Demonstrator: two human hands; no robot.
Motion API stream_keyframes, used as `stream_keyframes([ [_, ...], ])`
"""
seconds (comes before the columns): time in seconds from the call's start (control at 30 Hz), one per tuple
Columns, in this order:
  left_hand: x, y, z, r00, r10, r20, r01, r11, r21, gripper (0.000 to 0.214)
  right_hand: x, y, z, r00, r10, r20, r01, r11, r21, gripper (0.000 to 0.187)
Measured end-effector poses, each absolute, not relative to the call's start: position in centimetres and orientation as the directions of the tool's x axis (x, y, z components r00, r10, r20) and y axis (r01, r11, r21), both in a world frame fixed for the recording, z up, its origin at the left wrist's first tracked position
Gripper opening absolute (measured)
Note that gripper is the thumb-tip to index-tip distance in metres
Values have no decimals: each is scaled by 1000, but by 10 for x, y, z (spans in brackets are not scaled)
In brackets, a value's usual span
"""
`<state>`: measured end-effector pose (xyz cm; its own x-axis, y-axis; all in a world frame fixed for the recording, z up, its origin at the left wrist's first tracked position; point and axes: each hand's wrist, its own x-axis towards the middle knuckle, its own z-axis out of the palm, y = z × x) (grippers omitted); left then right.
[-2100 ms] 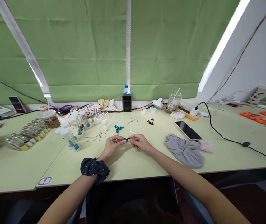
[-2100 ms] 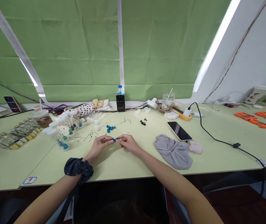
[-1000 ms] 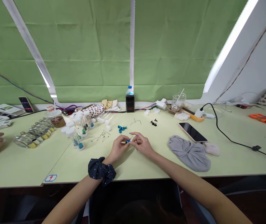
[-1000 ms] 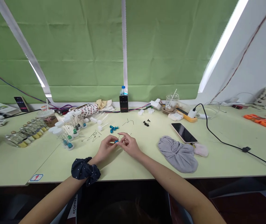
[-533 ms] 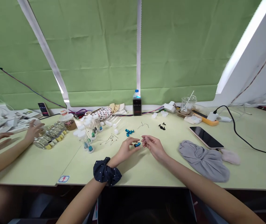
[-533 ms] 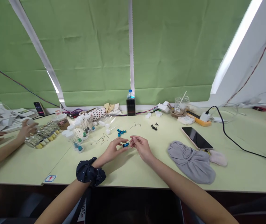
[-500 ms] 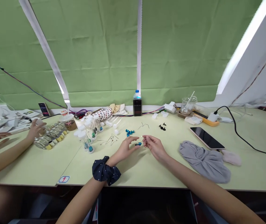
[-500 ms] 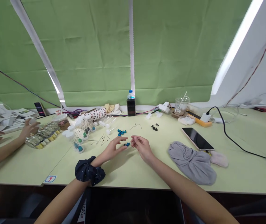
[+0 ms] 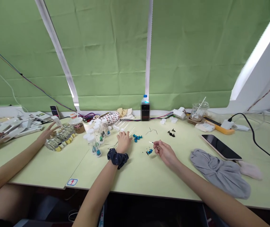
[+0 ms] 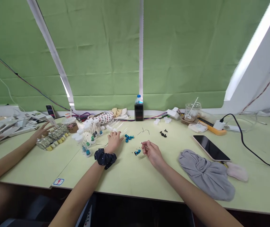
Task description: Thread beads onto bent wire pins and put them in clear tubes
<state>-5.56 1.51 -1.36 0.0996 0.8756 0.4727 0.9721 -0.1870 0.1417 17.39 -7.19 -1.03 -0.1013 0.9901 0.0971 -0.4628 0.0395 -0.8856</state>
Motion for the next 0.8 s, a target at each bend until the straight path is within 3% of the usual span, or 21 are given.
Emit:
stream_keyframes([
  [0.17, -60, 20, -18, 85, 867, 491, 964, -196, 178, 25, 177, -69, -12, -106, 992, 71, -459, 15, -888, 38],
  [0.33, -67, 12, -2, 113, 847, 520, 930, -274, 245, 30, 189, -59, -14, 51, 990, 133, -501, 140, -854, 35],
  [0.43, -64, -5, 13, 199, 804, 561, 885, -394, 250, 35, 200, -51, -13, 163, 977, 136, -560, 205, -803, 32],
  [0.57, -46, -29, 23, 444, 654, 613, 711, -674, 203, 33, 217, -41, -8, 237, 962, 132, -642, 257, -722, 29],
  [0.8, -20, -48, 19, 609, 570, 551, 585, -793, 173, 33, 232, -36, 1, 305, 939, 161, -628, 325, -707, 30],
])
